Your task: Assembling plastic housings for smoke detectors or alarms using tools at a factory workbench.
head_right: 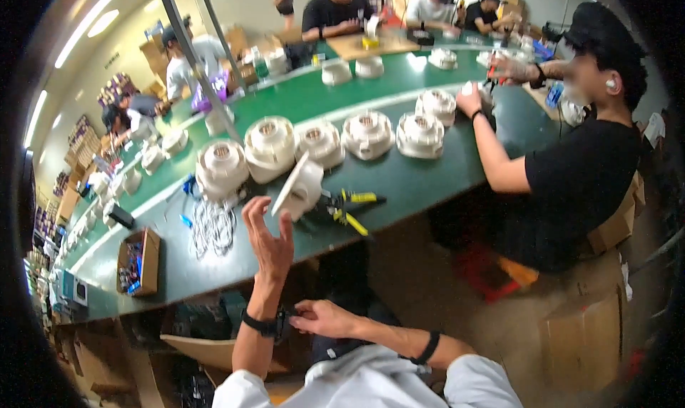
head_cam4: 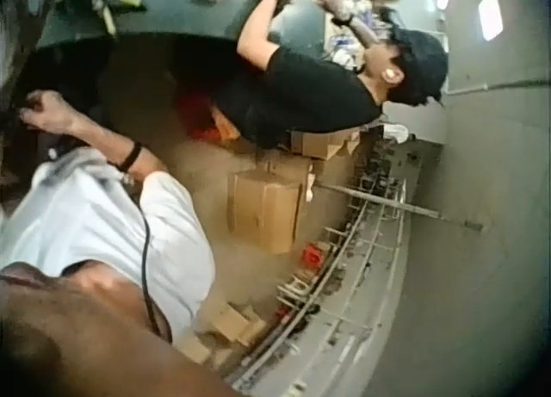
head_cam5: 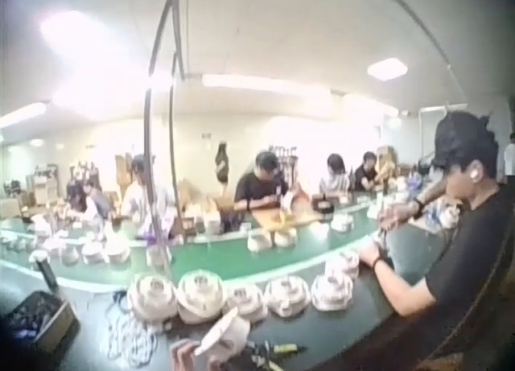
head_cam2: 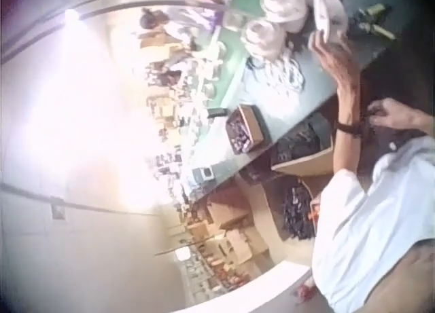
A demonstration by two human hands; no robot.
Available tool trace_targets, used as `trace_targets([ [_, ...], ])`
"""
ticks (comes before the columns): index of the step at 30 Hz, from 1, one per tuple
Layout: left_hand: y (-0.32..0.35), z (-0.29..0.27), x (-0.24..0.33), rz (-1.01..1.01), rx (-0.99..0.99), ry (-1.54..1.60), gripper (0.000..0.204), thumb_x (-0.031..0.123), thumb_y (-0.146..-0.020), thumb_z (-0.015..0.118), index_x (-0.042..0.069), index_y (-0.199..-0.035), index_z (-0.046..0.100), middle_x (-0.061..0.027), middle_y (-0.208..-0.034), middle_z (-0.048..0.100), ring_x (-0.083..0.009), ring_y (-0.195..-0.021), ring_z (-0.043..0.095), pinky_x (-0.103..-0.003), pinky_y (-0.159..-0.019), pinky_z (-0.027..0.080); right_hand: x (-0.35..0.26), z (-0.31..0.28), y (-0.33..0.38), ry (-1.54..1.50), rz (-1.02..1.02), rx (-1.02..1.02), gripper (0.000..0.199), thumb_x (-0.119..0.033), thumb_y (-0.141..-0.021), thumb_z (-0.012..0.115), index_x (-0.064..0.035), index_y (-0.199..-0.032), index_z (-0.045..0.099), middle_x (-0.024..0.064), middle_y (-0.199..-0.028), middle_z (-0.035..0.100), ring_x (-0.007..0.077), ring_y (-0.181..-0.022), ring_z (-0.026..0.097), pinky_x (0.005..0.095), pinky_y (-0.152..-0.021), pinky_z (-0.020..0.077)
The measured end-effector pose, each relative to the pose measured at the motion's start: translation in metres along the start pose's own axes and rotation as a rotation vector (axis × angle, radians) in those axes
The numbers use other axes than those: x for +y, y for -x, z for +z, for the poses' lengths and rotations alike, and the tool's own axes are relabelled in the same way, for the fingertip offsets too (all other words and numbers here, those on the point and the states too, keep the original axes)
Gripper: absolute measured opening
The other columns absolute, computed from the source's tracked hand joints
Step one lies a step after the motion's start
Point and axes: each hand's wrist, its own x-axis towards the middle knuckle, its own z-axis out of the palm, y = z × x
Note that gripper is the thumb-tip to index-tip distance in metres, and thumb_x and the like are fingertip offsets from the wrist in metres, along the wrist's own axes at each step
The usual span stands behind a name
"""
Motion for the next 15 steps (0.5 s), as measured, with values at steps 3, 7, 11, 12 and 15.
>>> trace_targets([
  [3,-0.012,-0.003,-0.005,-0.010,-0.089,-0.037,0.071,0.023,-0.072,0.078,-0.001,-0.126,0.038,-0.0234,-0.122,0.042,-0.0405,-0.113,0.045,-0.044,-0.095,0.039,-0.041,-0.049,0.018,0.420,-0.279,0.212,0.052,-0.032,-0.088,0.063,0.0067,-0.120,0.051,0.0188,-0.103,0.064,0.0272,-0.094,0.063,0.0344,-0.085,0.0494],
  [7,-0.007,0.002,-0.020,-0.008,-0.249,-0.092,0.093,0.030,-0.065,0.083,-0.003,-0.134,0.030,-0.0265,-0.126,0.042,-0.0412,-0.116,0.044,-0.044,-0.097,0.039,-0.060,-0.128,0.009,1.095,-0.594,0.730,0.076,-0.044,-0.083,0.062,0.0056,-0.135,0.035,0.0273,-0.134,0.039,0.0400,-0.126,0.038,0.0430,-0.105,0.0315],
  [11,-0.014,0.018,-0.022,-0.065,-0.272,-0.053,0.092,0.029,-0.066,0.082,-0.003,-0.135,0.030,-0.0244,-0.121,0.049,-0.0399,-0.111,0.050,-0.043,-0.092,0.043,-0.058,-0.163,-0.006,1.347,-0.260,0.649,0.100,-0.065,-0.079,0.054,-0.0005,-0.146,0.017,0.0303,-0.145,0.020,0.0452,-0.135,0.019,0.0578,-0.109,0.0148],
  [12,-0.017,0.020,-0.022,-0.059,-0.265,-0.051,0.092,0.029,-0.066,0.082,-0.003,-0.135,0.030,-0.0244,-0.121,0.049,-0.0399,-0.111,0.050,-0.043,-0.092,0.043,-0.057,-0.165,-0.010,1.414,-0.131,0.562,0.102,-0.068,-0.078,0.052,-0.0019,-0.147,0.015,0.0304,-0.146,0.019,0.0456,-0.136,0.018,0.0608,-0.109,0.0128],
  [15,-0.022,0.023,-0.025,-0.257,-0.385,0.029,0.089,0.028,-0.068,0.080,-0.001,-0.135,0.030,-0.0203,-0.113,0.056,-0.0366,-0.104,0.056,-0.042,-0.085,0.047,-0.054,-0.167,-0.018,1.363,-0.084,0.614,0.100,-0.067,-0.077,0.052,-0.0071,-0.148,0.014,0.0329,-0.145,0.017,0.0473,-0.135,0.017,0.0636,-0.107,0.0114],
])
